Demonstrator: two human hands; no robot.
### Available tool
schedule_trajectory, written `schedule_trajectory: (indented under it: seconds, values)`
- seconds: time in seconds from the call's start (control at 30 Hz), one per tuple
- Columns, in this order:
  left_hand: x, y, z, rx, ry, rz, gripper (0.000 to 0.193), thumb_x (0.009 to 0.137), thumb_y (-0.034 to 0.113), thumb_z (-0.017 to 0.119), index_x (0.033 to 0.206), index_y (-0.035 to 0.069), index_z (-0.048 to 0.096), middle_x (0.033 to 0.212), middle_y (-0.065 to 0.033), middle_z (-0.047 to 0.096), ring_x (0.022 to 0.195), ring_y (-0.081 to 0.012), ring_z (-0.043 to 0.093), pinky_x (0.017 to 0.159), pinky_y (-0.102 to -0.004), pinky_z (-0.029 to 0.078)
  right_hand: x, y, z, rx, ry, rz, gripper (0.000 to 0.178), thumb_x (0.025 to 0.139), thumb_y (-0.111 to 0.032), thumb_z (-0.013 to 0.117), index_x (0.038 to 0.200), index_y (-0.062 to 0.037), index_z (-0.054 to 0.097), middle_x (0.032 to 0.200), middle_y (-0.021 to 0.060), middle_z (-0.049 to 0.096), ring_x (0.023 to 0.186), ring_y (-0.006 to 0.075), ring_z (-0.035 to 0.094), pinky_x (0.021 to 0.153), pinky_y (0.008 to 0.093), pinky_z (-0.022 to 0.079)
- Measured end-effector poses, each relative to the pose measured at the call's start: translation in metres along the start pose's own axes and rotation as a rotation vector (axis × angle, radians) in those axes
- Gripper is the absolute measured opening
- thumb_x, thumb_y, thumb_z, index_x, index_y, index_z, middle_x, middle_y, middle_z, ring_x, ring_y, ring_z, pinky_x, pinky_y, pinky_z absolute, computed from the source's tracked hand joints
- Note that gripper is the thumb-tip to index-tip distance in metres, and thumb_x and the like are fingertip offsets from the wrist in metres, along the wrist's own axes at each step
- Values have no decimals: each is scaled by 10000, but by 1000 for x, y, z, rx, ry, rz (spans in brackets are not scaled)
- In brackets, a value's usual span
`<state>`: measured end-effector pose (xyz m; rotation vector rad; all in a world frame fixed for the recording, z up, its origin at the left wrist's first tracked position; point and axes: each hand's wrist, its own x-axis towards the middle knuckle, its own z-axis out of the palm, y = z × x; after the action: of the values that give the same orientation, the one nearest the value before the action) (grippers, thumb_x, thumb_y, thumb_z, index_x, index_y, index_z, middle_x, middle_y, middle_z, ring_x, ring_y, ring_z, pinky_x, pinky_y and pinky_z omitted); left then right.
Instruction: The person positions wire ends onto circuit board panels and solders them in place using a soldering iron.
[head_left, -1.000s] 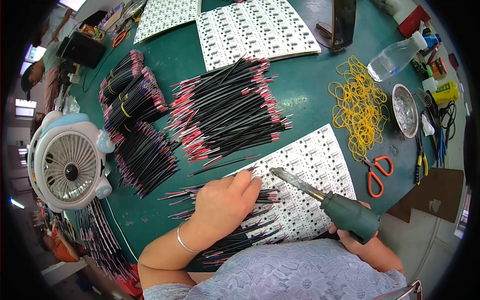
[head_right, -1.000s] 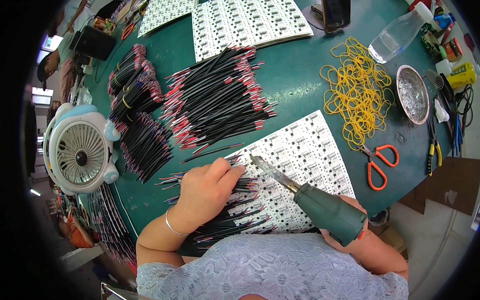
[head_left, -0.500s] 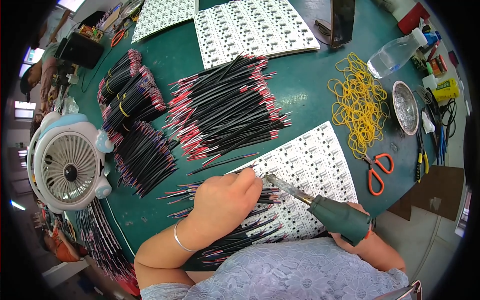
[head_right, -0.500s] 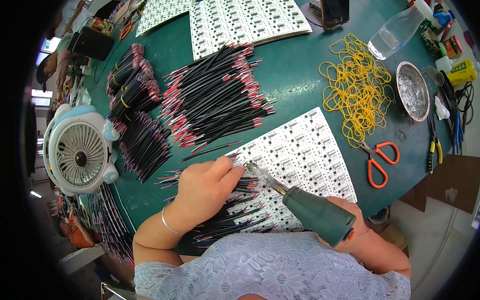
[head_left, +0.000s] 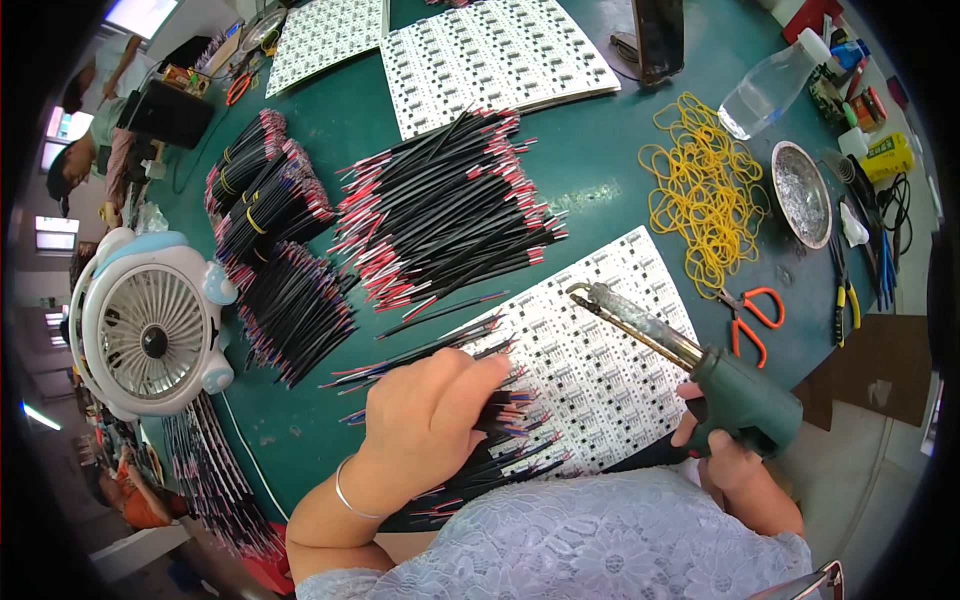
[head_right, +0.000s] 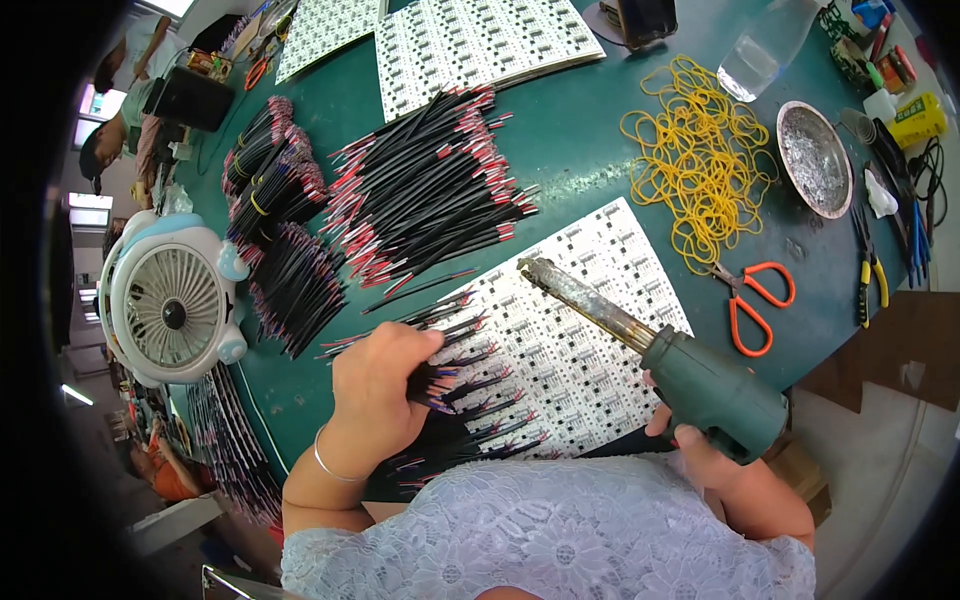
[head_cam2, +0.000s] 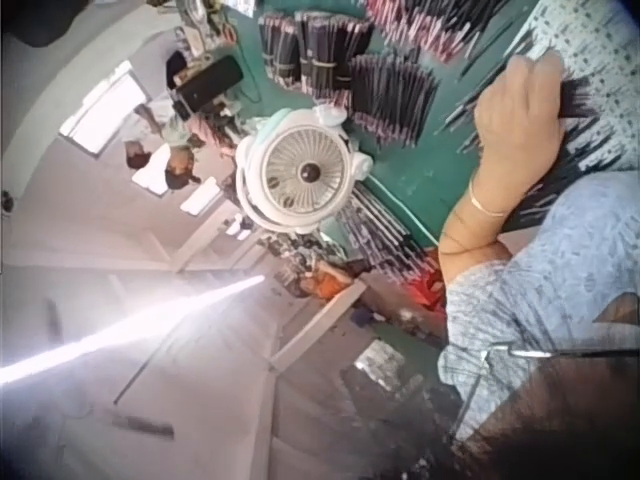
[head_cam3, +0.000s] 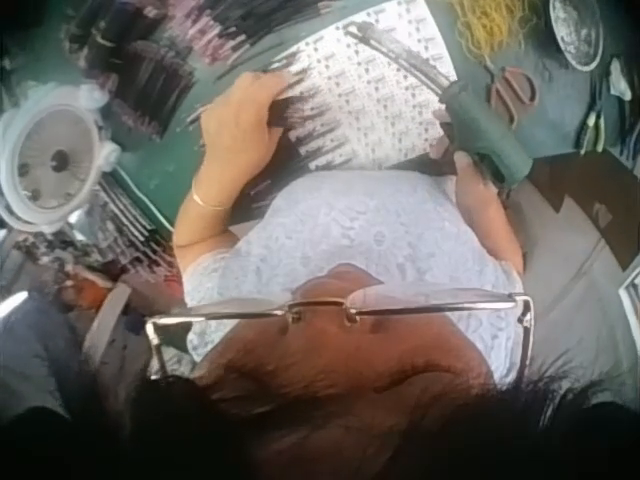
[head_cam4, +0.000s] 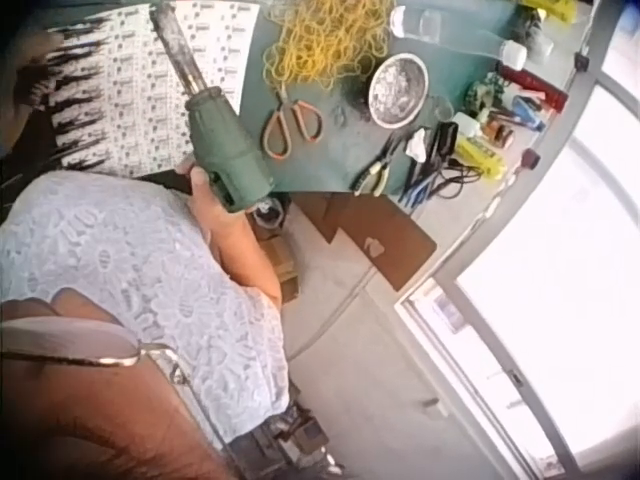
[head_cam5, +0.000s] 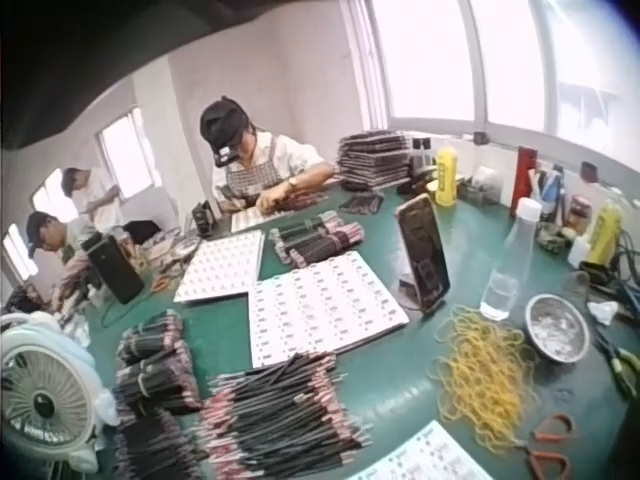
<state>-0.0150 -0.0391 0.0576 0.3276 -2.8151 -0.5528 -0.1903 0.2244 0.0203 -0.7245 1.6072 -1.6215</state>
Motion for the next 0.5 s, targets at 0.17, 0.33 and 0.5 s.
schedule_trajectory:
  seconds: [0.17,0.33,0.5]
  values:
    - [-8,-2,24,73,-109,25,230,700,127,621,923,92,577,788,-35,498,627,-187,566,481,-289,434,-8,9,0,92,48,24,348,834,-151,638,1109,47,557,956,131,606,613,152,624,536,259,506]
    - [-9,-2,29,147,-168,45,210,724,130,598,931,95,597,734,-29,444,583,-162,534,467,-283,418,-9,3,1,-172,-170,132,227,789,-22,613,1014,12,600,879,114,613,646,167,641,590,283,516]
    - [-10,-5,35,139,-129,102,221,734,131,594,951,92,613,727,-26,439,566,-151,525,464,-282,414,-6,7,-4,-448,-285,-79,339,854,-197,589,1111,21,550,925,102,622,654,147,629,632,287,495]
